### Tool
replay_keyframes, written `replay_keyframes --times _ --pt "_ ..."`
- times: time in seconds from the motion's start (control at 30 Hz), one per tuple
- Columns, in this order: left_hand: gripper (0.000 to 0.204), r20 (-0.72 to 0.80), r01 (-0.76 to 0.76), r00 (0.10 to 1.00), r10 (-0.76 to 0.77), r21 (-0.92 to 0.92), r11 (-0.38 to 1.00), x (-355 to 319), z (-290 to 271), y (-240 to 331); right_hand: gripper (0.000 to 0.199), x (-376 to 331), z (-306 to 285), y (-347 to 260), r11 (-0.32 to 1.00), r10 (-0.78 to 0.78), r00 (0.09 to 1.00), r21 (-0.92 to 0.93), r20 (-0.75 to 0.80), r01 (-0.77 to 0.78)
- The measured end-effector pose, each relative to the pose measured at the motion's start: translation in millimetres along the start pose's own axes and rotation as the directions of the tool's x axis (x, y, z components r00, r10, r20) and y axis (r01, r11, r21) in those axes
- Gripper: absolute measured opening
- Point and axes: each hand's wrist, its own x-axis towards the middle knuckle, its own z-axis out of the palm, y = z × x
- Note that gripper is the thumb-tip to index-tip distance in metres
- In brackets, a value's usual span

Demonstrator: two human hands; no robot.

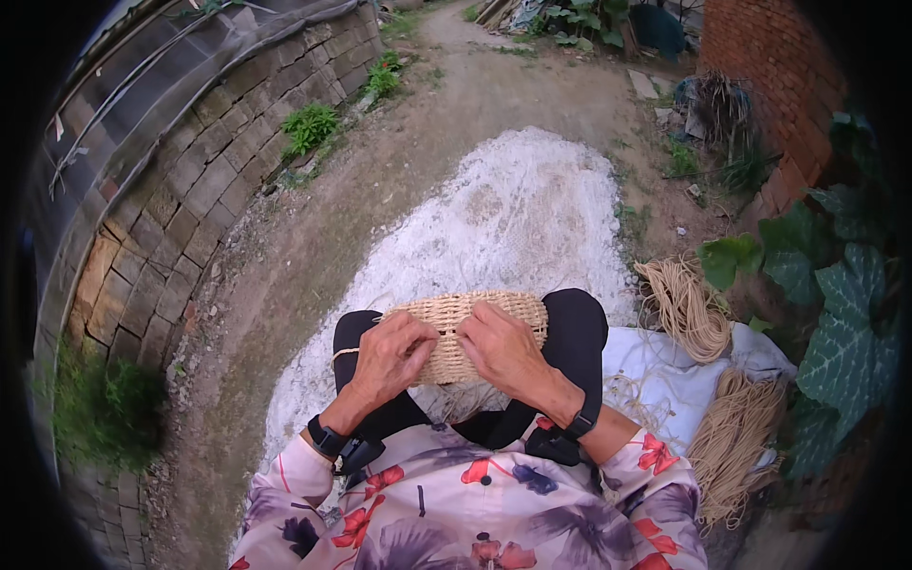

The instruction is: Manually weaving a basket using dried plant fibers or rattan strips.

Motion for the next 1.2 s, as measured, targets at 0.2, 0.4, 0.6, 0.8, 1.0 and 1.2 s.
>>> replay_keyframes --times 0.2,0.4,0.6,0.8,1.0,1.2 --pt "0.015 0.063 0.064 0.996 -0.062 -0.042 0.997 5 -2 3 0.011 9 -2 4 0.973 0.188 0.968 0.102 0.169 -0.207" --pt "0.018 0.169 0.061 0.984 -0.050 -0.063 0.996 14 -5 8 0.013 2 3 10 0.982 0.073 0.996 0.170 0.053 -0.081" --pt "0.016 0.337 0.098 0.937 -0.096 0.011 0.995 25 -6 9 0.018 -6 12 16 0.990 -0.064 0.990 0.120 -0.125 0.079" --pt "0.019 0.546 0.165 0.834 -0.085 -0.100 0.981 52 -10 -7 0.019 -9 17 17 0.985 -0.131 0.970 0.083 -0.203 0.150" --pt "0.016 0.769 0.164 0.639 -0.023 -0.107 0.981 81 -12 -14 0.021 -12 19 19 0.979 -0.175 0.958 0.068 -0.225 0.194" --pt "0.016 0.873 0.455 0.476 -0.105 -0.142 0.879 91 -10 -20 0.022 -14 20 19 0.977 -0.182 0.953 0.063 -0.243 0.203"
